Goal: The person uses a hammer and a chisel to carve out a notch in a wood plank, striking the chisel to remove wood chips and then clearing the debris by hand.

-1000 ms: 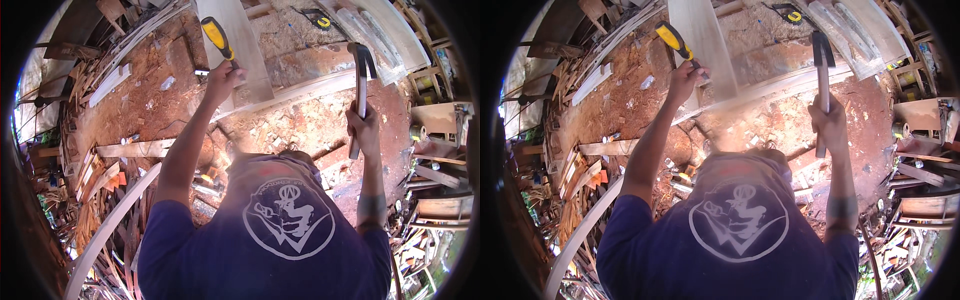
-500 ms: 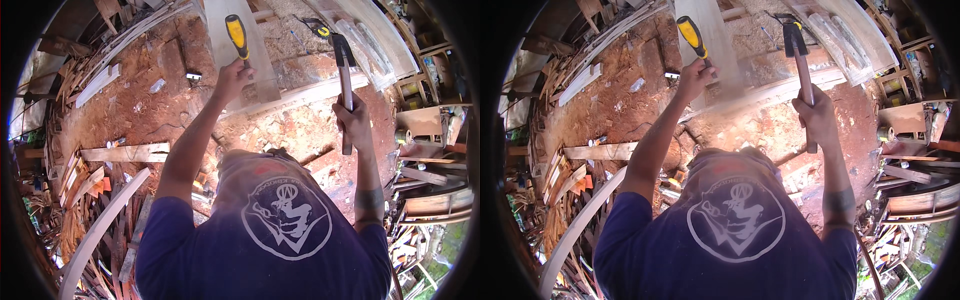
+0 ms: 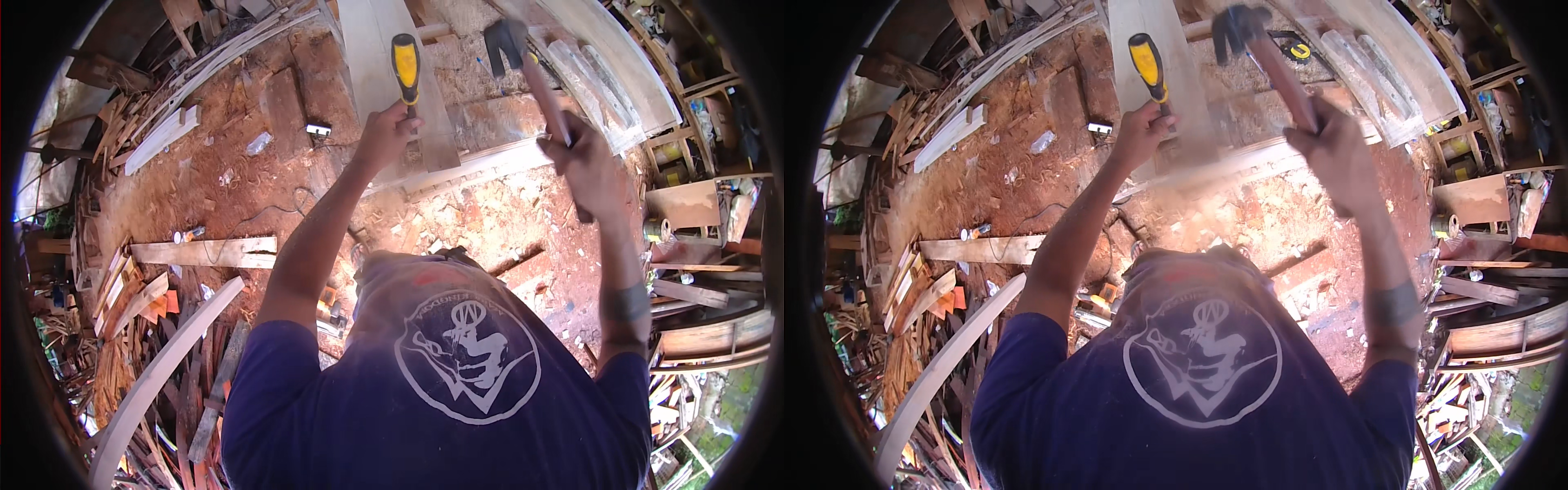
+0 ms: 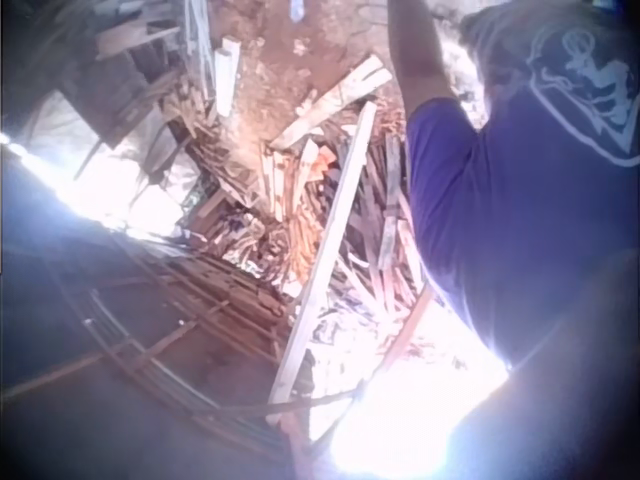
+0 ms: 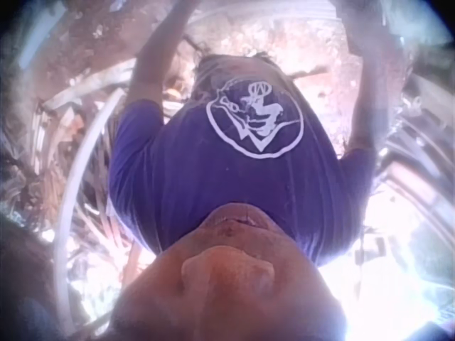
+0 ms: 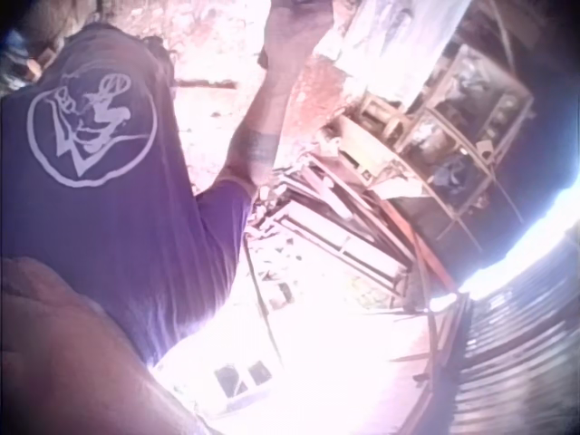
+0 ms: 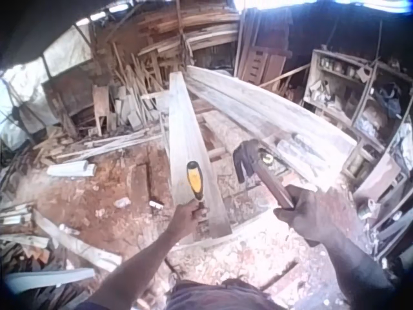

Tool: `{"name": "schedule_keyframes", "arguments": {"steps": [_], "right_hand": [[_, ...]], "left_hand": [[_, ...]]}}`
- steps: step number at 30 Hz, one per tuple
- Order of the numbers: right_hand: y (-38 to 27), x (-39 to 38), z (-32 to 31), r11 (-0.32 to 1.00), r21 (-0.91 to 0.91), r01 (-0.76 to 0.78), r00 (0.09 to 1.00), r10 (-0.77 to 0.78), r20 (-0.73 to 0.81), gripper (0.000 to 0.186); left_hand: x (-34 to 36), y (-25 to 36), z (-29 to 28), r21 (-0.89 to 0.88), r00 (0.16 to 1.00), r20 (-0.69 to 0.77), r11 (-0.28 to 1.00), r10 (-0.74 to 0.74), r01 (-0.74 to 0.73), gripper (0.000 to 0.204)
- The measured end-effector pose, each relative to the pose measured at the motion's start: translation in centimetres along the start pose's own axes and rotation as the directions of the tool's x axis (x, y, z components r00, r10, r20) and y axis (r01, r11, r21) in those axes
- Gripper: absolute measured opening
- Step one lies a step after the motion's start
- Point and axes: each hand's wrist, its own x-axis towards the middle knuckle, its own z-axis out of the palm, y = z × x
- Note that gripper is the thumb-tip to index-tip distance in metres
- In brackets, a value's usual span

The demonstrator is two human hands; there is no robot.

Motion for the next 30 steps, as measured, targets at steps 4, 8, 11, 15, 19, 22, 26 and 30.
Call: {"name": "schedule_keyframes", "arguments": {"steps": [4,8,11,15,19,22,26,30], "right_hand": [[-8.5,3.1,-4.7,0.961,-0.041,0.273,0.934,-0.275,-0.229,0.009],[-10.6,4.5,-3.1,0.865,-0.068,0.497,0.824,-0.495,-0.276,0.011],[-7.9,3.4,0.5,0.743,-0.559,0.367,0.918,-0.388,0.088,0.019],[-8.3,3.7,-1.4,0.775,-0.495,0.393,0.917,-0.371,0.147,0.024],[-13.5,2.8,-4.1,0.772,-0.362,0.522,0.687,-0.632,-0.358,0.017],[-13.0,2.0,-2.8,0.818,-0.326,0.474,0.744,-0.570,-0.348,0.018],[-6.0,2.6,0.9,0.618,-0.673,0.406,0.902,-0.392,0.183,0.022],[-9.6,4.2,-5.2,0.648,-0.483,0.589,0.724,-0.689,-0.041,0.013]], "left_hand": [[-0.3,-0.5,0.2,0.046,0.995,-0.047,0.995,0.088,-0.086,0.025],[-0.2,-1.4,0.8,0.004,0.998,-0.051,0.999,0.032,-0.032,0.020],[-0.1,-1.5,1.1,0.013,0.996,-0.056,0.998,0.062,-0.062,0.016],[-0.9,-0.5,1.2,0.053,0.989,-0.104,0.993,0.108,-0.103,0.012],[-0.3,-1.6,1.3,-0.031,0.994,-0.093,0.998,0.056,-0.059,0.025],[-0.3,-1.8,1.4,-0.095,0.995,-0.096,0.995,0.028,-0.037,0.025],[-0.6,0.1,1.3,-0.065,0.998,-0.033,0.996,-0.060,0.058,0.009],[-0.7,0.1,0.9,0.001,0.999,-0.043,1.000,-0.020,0.020,0.010]]}}
